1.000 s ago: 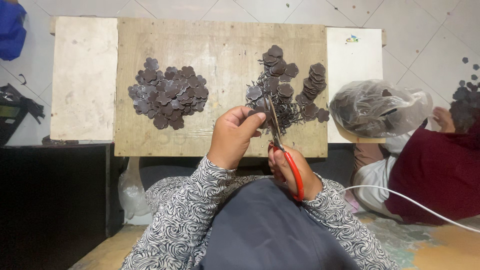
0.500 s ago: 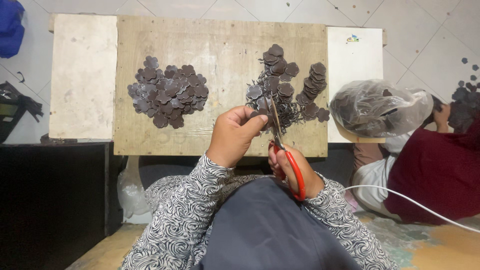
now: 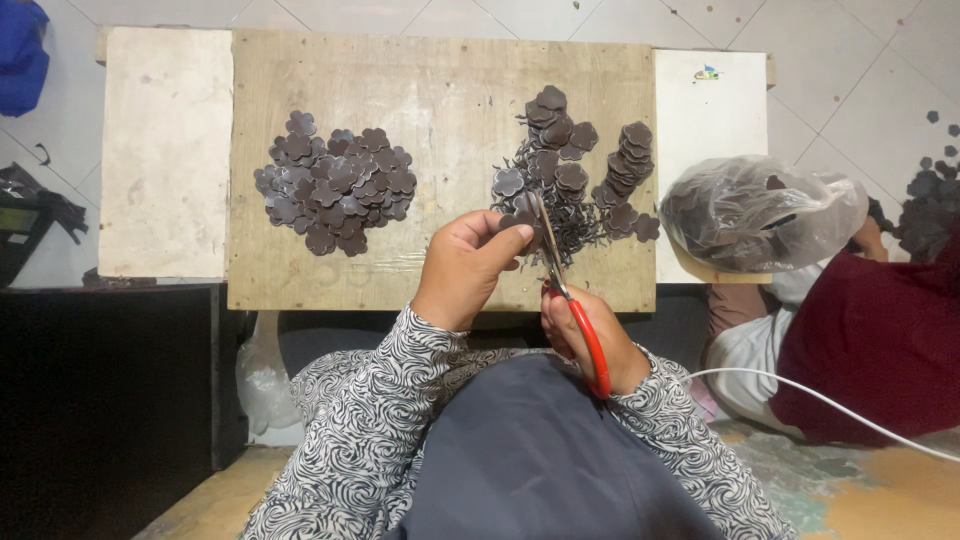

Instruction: The person sits at a workbench and uses red-handled scissors to trim excess material from dark brown flower-shaped fabric pieces, one at a time, placing trimmed pieces on a pile to the left and cut scraps nearby. The person continues trimming pieces throughout the episode.

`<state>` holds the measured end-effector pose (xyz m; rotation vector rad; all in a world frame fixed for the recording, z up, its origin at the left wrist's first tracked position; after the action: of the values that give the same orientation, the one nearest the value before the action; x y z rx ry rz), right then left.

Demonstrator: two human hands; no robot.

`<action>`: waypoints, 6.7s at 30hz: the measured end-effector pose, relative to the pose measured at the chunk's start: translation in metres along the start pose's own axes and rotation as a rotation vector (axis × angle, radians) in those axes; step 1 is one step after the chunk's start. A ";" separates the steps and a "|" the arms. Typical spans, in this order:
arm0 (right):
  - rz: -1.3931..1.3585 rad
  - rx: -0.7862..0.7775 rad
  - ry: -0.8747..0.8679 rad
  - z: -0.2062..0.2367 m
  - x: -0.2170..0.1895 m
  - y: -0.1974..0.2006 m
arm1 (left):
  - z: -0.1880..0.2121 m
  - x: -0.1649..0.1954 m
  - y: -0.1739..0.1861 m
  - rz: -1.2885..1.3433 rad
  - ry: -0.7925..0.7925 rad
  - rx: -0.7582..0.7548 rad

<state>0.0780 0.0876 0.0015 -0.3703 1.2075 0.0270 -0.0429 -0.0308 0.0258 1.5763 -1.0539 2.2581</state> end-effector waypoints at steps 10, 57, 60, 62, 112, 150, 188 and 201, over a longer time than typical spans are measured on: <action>-0.027 -0.093 0.053 -0.001 -0.001 -0.006 | -0.001 0.000 -0.009 -0.040 -0.038 -0.086; -0.040 -0.121 0.033 0.000 -0.007 -0.009 | 0.002 0.003 0.000 -0.042 -0.040 -0.040; -0.031 -0.101 0.014 0.000 -0.007 -0.007 | 0.000 0.001 0.001 -0.033 -0.041 -0.040; -0.034 -0.092 0.007 0.001 -0.005 -0.006 | -0.001 0.000 0.001 -0.019 -0.036 -0.038; -0.056 -0.269 0.085 -0.001 -0.008 -0.017 | -0.001 -0.012 -0.010 0.112 0.122 -0.137; -0.176 -0.092 0.061 -0.004 0.003 -0.009 | -0.004 -0.017 -0.009 0.079 0.023 -0.161; -0.321 0.214 0.169 -0.012 0.062 0.070 | -0.021 -0.059 0.062 -0.066 0.070 0.083; -0.301 0.344 0.191 -0.005 0.084 0.112 | -0.006 -0.013 0.140 -1.119 -0.302 0.786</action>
<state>0.0802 0.1769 -0.1070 -0.2519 1.3060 -0.4794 -0.1150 -0.1258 -0.0480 2.0162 0.7290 1.6225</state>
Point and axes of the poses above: each hand's wrist, its own z-axis away from the middle knuckle, its own y-axis out of the back of the hand, x = y × z, the point moved 8 cm from there along -z, towards the middle knuckle, and after that the axes turned 12 degrees about -x, right-handed, at the moved point
